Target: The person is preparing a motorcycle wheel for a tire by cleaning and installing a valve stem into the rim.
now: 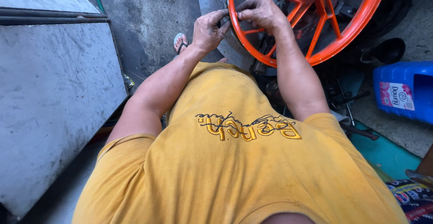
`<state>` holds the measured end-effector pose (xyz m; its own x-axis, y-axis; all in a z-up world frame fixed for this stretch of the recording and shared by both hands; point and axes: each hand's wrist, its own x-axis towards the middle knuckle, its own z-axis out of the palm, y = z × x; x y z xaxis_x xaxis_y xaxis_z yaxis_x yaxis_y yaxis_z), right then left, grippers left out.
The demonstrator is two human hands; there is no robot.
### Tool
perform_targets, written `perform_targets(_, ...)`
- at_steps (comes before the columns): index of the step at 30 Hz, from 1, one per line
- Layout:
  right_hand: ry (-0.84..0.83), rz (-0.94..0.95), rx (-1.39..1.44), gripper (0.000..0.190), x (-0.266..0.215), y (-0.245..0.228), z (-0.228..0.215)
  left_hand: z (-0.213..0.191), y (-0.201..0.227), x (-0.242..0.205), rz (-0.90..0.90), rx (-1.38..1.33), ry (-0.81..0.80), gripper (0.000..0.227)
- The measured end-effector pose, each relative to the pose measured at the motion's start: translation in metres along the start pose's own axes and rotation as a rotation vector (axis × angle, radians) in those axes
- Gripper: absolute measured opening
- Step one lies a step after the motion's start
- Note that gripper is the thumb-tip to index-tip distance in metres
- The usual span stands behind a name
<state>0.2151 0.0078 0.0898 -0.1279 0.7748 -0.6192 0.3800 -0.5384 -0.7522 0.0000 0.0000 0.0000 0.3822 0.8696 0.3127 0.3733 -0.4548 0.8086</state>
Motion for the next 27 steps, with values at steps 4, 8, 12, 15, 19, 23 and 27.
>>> perform_targets(4,0.004,0.037,0.098,0.016,0.006,-0.001,0.003,-0.003,0.0,0.003,0.046,0.021,-0.014,0.026)
perform_targets(8,0.049,0.066,0.249,0.02,0.013,0.014,-0.006,-0.003,0.0,0.002,0.079,-0.012,-0.011,0.026)
perform_targets(12,0.193,0.011,0.247,0.022,0.0,0.01,-0.02,-0.01,0.015,0.005,-0.021,-0.107,0.002,0.025)
perform_targets(15,0.197,0.001,0.255,0.029,-0.014,0.006,-0.023,-0.012,0.012,-0.003,-0.155,-0.185,-0.03,0.015)
perform_targets(19,0.251,0.012,0.574,0.025,-0.022,0.009,-0.006,-0.037,0.016,-0.011,-0.37,-0.391,-0.06,0.008)
perform_targets(23,0.151,-0.148,0.284,0.012,-0.041,-0.011,0.02,-0.073,0.037,-0.012,-0.435,-0.469,-0.064,0.008)
perform_targets(27,-0.03,-0.233,0.282,0.029,-0.053,-0.038,0.045,-0.092,0.049,-0.006,-0.265,-0.42,-0.063,0.014)
